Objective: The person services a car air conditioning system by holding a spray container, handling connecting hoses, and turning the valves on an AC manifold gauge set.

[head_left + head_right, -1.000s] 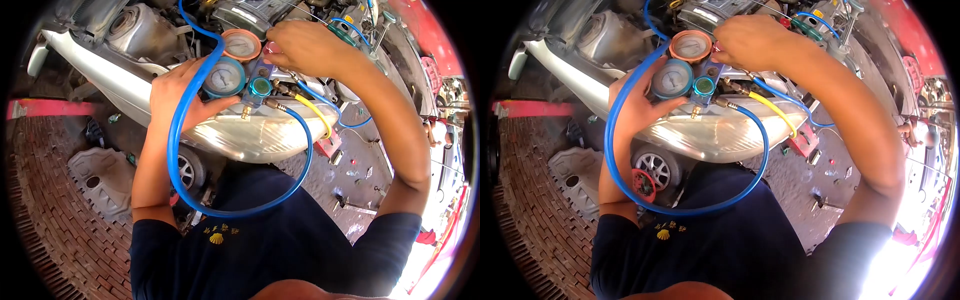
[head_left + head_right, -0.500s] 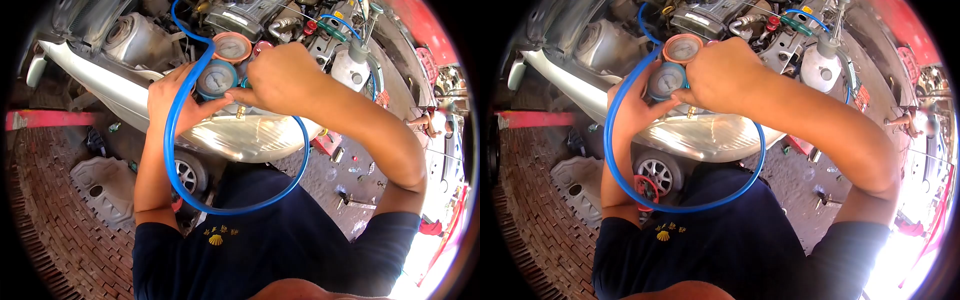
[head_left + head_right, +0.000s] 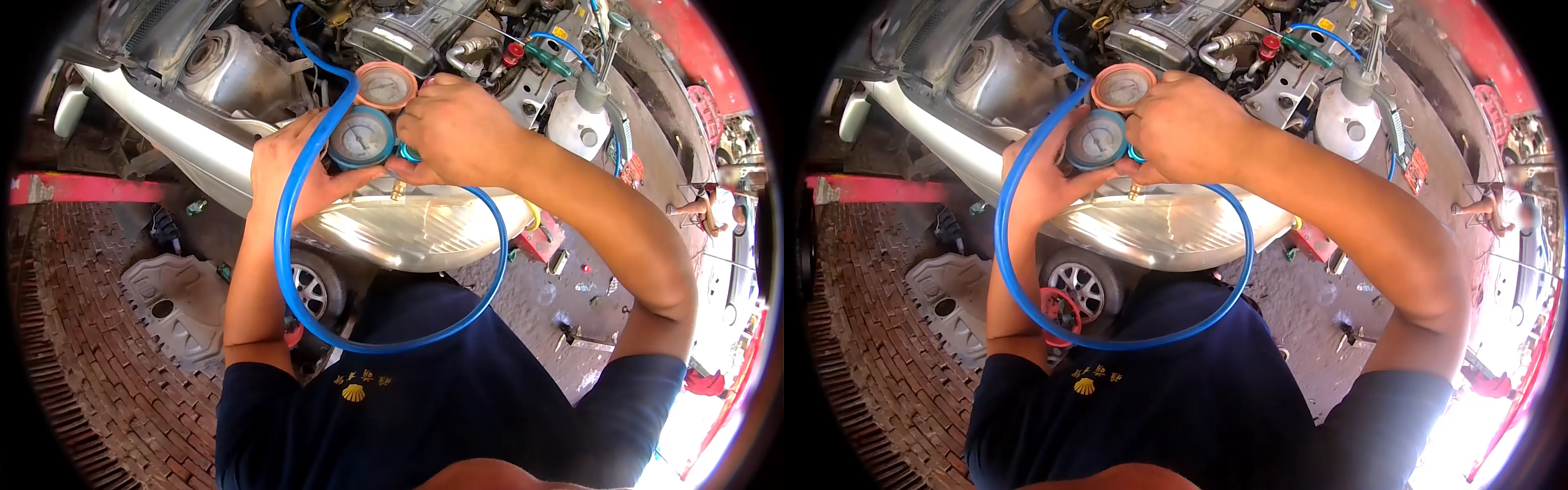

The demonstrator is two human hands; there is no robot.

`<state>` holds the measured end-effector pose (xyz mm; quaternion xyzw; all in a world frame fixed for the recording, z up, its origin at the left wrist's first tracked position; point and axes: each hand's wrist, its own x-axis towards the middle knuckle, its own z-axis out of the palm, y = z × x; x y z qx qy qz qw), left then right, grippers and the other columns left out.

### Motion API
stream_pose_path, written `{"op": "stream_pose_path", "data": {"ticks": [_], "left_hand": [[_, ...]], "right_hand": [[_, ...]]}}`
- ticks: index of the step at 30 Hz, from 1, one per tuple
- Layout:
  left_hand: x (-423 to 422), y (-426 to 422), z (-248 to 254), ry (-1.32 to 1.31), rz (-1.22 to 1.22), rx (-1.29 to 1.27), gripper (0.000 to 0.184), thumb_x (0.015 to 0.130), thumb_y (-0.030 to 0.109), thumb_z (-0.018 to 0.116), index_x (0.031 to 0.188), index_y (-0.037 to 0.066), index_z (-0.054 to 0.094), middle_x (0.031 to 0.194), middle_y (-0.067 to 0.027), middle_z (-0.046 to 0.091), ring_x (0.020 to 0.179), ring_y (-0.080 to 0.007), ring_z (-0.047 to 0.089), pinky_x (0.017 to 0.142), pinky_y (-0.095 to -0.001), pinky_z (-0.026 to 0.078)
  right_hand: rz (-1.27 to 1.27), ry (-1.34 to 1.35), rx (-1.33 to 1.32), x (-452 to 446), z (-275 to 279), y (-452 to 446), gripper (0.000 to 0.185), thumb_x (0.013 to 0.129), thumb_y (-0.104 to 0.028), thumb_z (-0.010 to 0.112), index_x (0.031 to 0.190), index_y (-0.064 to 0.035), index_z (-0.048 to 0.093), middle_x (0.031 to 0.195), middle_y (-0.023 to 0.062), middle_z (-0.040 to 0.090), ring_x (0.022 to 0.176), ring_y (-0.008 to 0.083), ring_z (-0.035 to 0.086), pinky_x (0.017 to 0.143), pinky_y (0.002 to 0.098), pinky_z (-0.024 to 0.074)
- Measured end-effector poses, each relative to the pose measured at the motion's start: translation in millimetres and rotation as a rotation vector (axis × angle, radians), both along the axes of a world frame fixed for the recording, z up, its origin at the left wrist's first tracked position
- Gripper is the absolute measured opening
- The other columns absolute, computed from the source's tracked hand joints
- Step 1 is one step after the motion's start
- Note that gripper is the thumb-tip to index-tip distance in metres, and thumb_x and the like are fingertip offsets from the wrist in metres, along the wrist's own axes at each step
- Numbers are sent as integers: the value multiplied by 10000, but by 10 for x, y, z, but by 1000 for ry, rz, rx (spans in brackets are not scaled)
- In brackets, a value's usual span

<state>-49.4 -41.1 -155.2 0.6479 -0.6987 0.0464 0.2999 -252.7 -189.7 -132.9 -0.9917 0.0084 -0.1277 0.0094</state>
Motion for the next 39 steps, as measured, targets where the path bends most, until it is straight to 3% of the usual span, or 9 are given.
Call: {"op": "stream_pose_path", "data": {"ticks": [5, 10, 16, 18, 20, 23, 26, 34, 39], "left_hand": [[-22, 4, 25, 71, 4, 35, 816, 616, 489, 936, 1273, 72, 693, 973, -116, 743, 761, -308, 719, 660, -376, 579], [-45, -6, 45, 65, 34, 81, 814, 603, 480, 943, 1271, 85, 698, 965, -124, 743, 767, -313, 723, 665, -383, 582], [-80, -23, 41, 26, 47, 17, 814, 601, 472, 947, 1268, 76, 702, 976, -147, 748, 797, -332, 739, 691, -389, 593], [-69, -36, 1, 55, 21, -1, 826, 590, 452, 958, 1273, 67, 699, 1019, -164, 752, 859, -337, 752, 742, -393, 602], [-61, -34, -5, 78, 16, 27, 837, 581, 424, 967, 1281, 57, 692, 1059, -174, 754, 924, -346, 756, 793, -395, 604], [-63, -30, -28, 105, 17, 44, 839, 574, 396, 972, 1285, 53, 689, 1092, -179, 750, 971, -347, 752, 837, -400, 601], [-76, -39, -27, 117, -1, 24, 835, 571, 374, 978, 1282, 46, 688, 1127, -187, 744, 1010, -342, 749, 863, -403, 597], [-47, -49, -41, 93, -29, -17, 843, 543, 361, 1000, 1254, 26, 697, 1137, -201, 739, 1014, -351, 749, 868, -413, 599], [25, -17, -94, 170, -62, -66, 820, 594, 461, 968, 1230, 18, 703, 1064, -186, 742, 913, -345, 744, 802, -397, 588]], "right_hand": [[234, -12, 48, -62, 70, -146, 407, 820, -363, 785, 996, -42, 607, 1022, 109, 597, 1007, 280, 591, 903, 392, 476], [120, -120, 83, -197, 107, 97, 436, 829, -369, 778, 1050, -35, 606, 1008, 108, 601, 1000, 291, 611, 861, 397, 488], [-395, -12, 94, -186, -30, 431, 487, 852, -498, 754, 1001, -67, 582, 684, 61, 578, 721, 261, 653, 689, 390, 497], [-443, 52, 175, -192, -55, 431, 418, 862, -443, 750, 1005, -86, 586, 775, 67, 607, 786, 253, 656, 736, 388, 490], [-225, -246, 171, -231, -141, 382, 359, 863, -366, 740, 1086, -112, 619, 917, 71, 625, 901, 252, 652, 806, 392, 480], [-143, -315, 89, -317, -148, 347, 384, 854, -287, 738, 1201, -158, 637, 1017, 73, 607, 982, 258, 630, 856, 394, 462], [-236, -192, 211, -413, -117, 480, 455, 833, -244, 745, 1254, -110, 639, 1150, 107, 627, 1085, 291, 636, 920, 426, 497], [-625, -512, 599, -1080, -458, 317, 580, 879, -172, 770, 1390, -23, 540, 1180, 188, 646, 1042, 362, 660, 917, 456, 535], [-759, -583, 744, -1433, -718, 182, 513, 931, -76, 714, 1402, 7, 528, 1163, 152, 683, 979, 228, 671, 883, 353, 522]]}}
